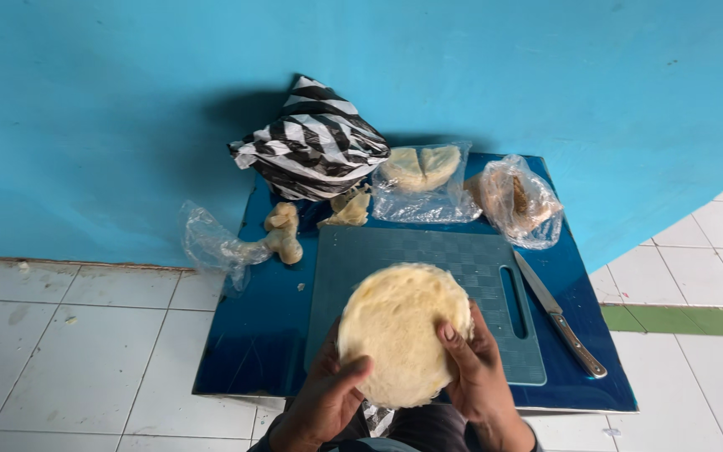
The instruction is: The person cuts a piece of dough into wedges with a knife on a cutting board, wraps dough pieces in a plastic bag and a striped cloth, then peels apart the thin layers of a round stacked dough sheet by hand, separating one layer from the stack and setting it on the board.
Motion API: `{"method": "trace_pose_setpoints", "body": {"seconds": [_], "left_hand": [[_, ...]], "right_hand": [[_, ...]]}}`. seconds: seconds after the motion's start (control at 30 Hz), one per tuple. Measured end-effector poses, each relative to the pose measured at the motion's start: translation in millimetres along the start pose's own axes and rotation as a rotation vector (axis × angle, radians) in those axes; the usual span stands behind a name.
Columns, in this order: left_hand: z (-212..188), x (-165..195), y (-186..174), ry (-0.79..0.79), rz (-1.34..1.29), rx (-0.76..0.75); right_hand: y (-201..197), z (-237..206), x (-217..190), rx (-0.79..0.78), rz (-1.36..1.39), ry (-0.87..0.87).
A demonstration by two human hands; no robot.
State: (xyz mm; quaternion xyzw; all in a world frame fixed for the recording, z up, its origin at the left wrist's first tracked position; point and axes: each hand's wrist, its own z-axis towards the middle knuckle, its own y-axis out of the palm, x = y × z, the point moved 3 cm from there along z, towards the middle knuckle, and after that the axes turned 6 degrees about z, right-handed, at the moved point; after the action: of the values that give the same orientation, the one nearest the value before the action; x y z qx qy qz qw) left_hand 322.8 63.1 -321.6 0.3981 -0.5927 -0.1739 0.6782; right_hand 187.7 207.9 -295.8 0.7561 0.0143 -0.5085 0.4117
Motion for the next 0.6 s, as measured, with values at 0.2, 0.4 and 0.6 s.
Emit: {"method": "trace_pose_setpoints", "body": {"seconds": [0.2, 0.4, 0.6], "left_hand": [[4, 12, -17, 0.001, -0.339, 0.051], [6, 9, -23, 0.126, 0.142, 0.223], [7, 13, -18, 0.271, 0.529, 0.154]], "right_hand": [[28, 57, -17, -0.216, -0.4, -0.007], [60, 59, -13, -0.376, -1.142, -0.7], [56, 5, 15, -0.268, -0.867, -0.498]]}}
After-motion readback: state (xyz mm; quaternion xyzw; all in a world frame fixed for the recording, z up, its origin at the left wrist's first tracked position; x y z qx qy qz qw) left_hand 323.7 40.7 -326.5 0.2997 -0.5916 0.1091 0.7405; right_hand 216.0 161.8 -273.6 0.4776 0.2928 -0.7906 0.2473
